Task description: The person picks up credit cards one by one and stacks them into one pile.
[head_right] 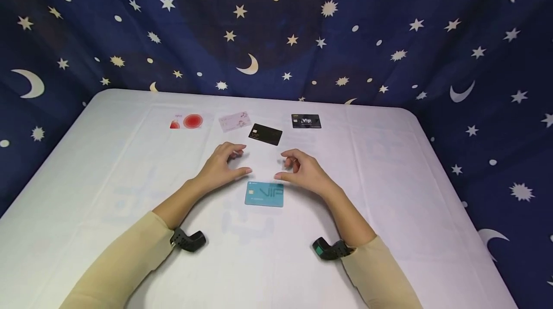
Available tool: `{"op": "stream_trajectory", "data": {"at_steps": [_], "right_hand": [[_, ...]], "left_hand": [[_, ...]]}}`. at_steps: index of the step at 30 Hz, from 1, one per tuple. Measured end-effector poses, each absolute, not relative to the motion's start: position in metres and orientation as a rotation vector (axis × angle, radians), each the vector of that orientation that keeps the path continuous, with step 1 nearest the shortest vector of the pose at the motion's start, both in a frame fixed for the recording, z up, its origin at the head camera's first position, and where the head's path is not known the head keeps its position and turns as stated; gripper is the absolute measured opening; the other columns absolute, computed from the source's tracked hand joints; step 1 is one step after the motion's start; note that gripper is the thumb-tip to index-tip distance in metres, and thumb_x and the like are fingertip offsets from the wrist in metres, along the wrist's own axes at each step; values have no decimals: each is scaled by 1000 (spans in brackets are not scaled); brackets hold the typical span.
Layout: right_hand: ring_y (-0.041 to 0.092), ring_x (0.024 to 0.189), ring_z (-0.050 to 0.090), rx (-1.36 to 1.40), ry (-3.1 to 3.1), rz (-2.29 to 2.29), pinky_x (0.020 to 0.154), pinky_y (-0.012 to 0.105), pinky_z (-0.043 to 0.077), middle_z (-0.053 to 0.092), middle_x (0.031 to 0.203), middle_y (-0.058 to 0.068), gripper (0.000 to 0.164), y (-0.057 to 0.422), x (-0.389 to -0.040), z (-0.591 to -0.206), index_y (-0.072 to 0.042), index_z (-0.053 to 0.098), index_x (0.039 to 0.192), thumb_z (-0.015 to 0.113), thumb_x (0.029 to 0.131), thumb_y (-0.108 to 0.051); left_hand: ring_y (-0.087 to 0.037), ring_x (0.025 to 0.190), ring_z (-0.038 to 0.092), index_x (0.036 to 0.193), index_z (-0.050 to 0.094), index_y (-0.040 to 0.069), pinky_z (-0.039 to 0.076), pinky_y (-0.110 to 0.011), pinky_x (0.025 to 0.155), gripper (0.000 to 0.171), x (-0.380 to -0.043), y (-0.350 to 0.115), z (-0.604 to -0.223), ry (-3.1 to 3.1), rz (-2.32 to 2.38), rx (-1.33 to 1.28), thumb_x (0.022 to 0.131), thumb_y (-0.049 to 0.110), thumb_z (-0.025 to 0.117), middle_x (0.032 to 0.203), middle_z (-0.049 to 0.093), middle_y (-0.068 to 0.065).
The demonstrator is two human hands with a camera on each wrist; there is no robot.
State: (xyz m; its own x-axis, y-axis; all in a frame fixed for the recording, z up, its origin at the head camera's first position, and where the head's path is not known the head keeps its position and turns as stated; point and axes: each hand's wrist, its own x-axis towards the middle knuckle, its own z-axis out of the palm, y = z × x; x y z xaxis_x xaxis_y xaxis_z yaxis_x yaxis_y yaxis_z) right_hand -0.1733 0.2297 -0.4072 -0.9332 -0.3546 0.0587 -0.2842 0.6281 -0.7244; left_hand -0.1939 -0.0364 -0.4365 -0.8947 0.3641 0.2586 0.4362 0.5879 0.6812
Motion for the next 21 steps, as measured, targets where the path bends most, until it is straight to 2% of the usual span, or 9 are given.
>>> {"op": "stream_trajectory", "data": {"at_steps": [6,11,21], "right_hand": [[19,75,49,-498,2769,-1168,67,29,41,61,98,5,61,226,-188,-406,-6,56,125,80,75,-31],[19,78,53,-487,2811,-1104,70,32,44,61,99,8,61,223,-200,-407,-2,55,126,79,77,-29],[22,81,55,-487,2900,-1010,73,34,46,62,101,14,60,217,-221,-408,3,55,125,77,79,-28]], "left_hand": [[-20,99,51,135,49,8,42,-37,85,73,-207,-32,-435,-2761,-1196,-639,76,40,77,112,57,-5],[-23,103,50,138,45,6,42,-38,88,78,-216,-33,-434,-2769,-1114,-653,75,40,77,114,57,-8],[-24,108,47,136,49,8,41,-39,90,70,-235,-26,-436,-2826,-1051,-666,78,40,74,114,56,-8]]}}
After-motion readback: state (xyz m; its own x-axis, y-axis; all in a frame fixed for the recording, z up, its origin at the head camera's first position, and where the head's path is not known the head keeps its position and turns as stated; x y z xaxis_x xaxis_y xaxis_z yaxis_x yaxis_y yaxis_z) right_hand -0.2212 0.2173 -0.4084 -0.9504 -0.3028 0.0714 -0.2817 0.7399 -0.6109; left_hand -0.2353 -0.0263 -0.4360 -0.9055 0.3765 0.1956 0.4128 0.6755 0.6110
